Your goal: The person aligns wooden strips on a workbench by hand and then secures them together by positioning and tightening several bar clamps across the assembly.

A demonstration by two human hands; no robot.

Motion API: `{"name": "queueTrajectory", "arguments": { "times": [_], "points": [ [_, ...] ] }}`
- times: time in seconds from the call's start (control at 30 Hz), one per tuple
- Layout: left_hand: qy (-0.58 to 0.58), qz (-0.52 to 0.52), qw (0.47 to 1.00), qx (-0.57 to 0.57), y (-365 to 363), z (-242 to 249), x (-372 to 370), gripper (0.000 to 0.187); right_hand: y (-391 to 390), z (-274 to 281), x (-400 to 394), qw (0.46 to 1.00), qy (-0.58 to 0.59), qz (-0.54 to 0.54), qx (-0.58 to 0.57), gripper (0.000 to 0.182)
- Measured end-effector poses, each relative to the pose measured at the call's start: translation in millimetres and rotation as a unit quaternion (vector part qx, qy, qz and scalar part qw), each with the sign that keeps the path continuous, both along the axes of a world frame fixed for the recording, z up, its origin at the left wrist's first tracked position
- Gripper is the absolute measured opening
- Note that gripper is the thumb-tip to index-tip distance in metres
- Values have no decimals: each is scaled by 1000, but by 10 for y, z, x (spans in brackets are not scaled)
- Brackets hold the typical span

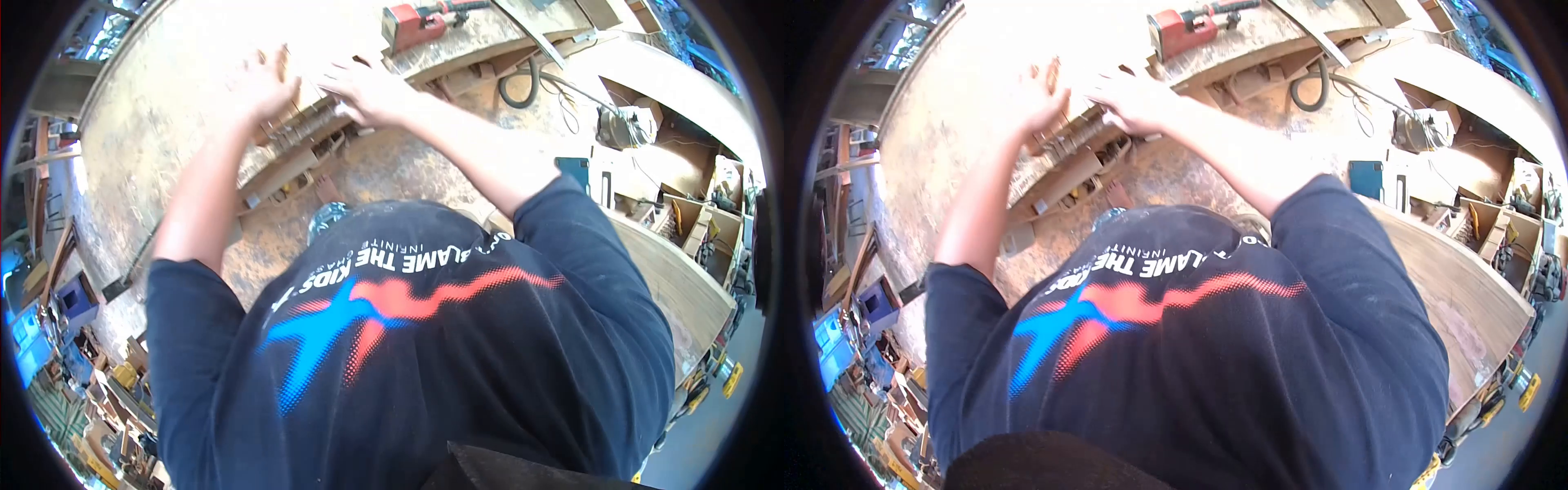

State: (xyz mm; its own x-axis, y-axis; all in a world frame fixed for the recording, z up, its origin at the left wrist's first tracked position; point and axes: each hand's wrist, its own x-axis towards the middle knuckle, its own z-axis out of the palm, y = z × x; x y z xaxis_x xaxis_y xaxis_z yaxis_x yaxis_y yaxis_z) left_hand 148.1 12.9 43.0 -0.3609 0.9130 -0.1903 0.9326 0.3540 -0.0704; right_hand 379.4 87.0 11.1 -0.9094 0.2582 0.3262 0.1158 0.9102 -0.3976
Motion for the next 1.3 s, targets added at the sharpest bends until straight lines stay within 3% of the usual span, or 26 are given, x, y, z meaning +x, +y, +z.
{"name": "queueTrajectory", "arguments": {
  "times": [0.03, 0.07, 0.13, 0.17, 0.2, 0.3, 0.4, 0.43, 0.53, 0.57, 0.67, 0.7, 0.77, 0.83, 0.93, 0.97, 1.1, 1.3],
  "points": [
    [-18, 0, 999, 40, -43, 33, 132, 84, -69, -11, 126, 998, 40, -29, 48, 67],
    [-7, -44, 999, 26, -119, 133, 270, 85, -216, 151, 279, 994, 69, -77, -30, 69],
    [2, -130, 991, 28, -263, 179, 451, 87, -423, -273, 463, 962, 118, -217, -116, 59],
    [1, -175, 984, 45, -327, 93, 510, 88, -468, -219, 443, 910, 73, -255, -319, 56],
    [-1, -219, 974, 62, -376, -23, 559, 88, -504, -172, 419, 814, 25, -280, -508, 53],
    [-8, -194, 974, 120, -384, -264, 611, 82, -423, -480, 129, 671, 104, -249, -691, 53],
    [-14, -194, 972, 135, -382, -295, 605, 79, -356, -632, -159, 574, 229, -198, -761, 54],
    [-16, -197, 971, 138, -380, -300, 598, 78, -328, -659, -170, 560, 244, -155, -777, 78],
    [22, -189, 970, 149, -368, -361, 604, 65, -295, -644, -128, 626, 234, -129, -732, 80],
    [26, -188, 971, 146, -360, -382, 595, 64, -303, -756, -181, 673, 206, -186, -686, 79],
    [38, -189, 971, 142, -344, -402, 601, 63, -474, -634, -232, 698, 230, -266, -624, 48],
    [44, -192, 970, 146, -360, -403, 616, 63, -480, -604, -181, 722, 211, -258, -606, 52],
    [48, -194, 968, 151, -352, -462, 593, 62, -471, -918, -262, 706, 261, -213, -623, 61],
    [47, -189, 969, 155, -334, -480, 593, 62, -449, -959, -305, 687, 332, -119, -636, 75],
    [64, -201, 962, 172, -347, -501, 609, 62, -475, -936, -325, 661, 385, -84, -639, 86],
    [83, -211, 957, 183, -339, -540, 573, 78, -486, -936, -350, 673, 392, -74, -623, 81],
    [92, -214, 953, 195, -330, -556, 567, 78, -538, -930, -409, 628, 430, -57, -646, 77],
    [77, -208, 955, 196, -331, -534, 605, 79, -552, -946, -425, 641, 461, -71, -610, 78]
  ]
}}
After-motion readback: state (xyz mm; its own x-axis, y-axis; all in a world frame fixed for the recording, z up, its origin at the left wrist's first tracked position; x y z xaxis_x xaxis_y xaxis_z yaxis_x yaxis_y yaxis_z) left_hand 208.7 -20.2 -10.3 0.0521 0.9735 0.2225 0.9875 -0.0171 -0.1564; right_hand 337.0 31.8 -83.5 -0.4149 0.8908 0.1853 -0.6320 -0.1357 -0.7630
